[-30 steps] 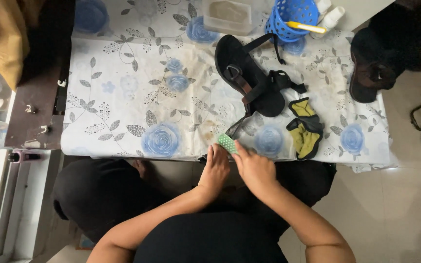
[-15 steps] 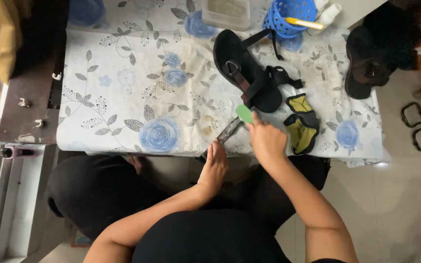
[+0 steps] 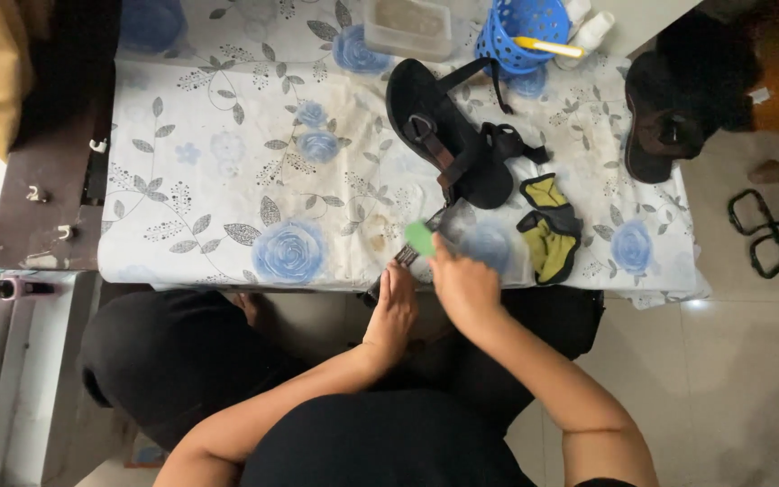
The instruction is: The person scrubs the straps and sole of a black sandal using a green brush. They hold the sandal steady with one hand while brushing with the other, turning the sandal over to clean different parts.
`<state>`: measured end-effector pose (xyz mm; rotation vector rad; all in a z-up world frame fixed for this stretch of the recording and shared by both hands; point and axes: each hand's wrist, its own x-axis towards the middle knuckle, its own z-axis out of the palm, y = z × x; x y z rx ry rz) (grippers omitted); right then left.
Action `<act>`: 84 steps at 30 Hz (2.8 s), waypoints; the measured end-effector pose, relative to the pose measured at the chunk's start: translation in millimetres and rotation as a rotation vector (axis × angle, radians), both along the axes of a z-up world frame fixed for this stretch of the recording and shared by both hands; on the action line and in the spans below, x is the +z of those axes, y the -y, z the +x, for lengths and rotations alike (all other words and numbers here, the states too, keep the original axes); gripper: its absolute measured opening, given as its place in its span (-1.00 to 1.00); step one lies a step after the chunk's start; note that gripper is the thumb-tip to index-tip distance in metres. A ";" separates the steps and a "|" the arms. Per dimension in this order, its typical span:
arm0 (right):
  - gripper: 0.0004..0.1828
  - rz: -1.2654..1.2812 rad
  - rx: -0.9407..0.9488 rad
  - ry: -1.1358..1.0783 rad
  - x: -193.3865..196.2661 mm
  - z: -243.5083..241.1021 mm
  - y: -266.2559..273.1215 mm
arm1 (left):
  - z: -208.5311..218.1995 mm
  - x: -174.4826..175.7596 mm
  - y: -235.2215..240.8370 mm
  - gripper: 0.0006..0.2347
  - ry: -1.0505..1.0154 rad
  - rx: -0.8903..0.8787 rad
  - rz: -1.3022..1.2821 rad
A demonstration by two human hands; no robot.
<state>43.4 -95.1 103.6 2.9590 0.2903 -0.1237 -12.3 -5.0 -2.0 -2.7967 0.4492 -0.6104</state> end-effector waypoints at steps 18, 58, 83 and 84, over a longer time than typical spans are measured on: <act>-0.60 0.158 -0.131 0.123 -23.2 29.1 45.7 | 5.6 9.9 -8.5 -0.67 0.156 -0.180 0.378; -0.40 0.074 0.047 -0.027 -48.6 -21.2 27.8 | 18.2 -9.1 3.4 -0.77 -0.114 -0.130 -0.207; -0.65 0.151 0.023 0.141 -40.1 14.5 43.4 | 8.3 -10.8 3.3 -0.59 -0.129 0.003 0.043; -0.66 0.140 0.078 0.251 -41.9 18.0 43.6 | 11.3 -10.5 3.4 -0.59 -0.118 0.004 0.032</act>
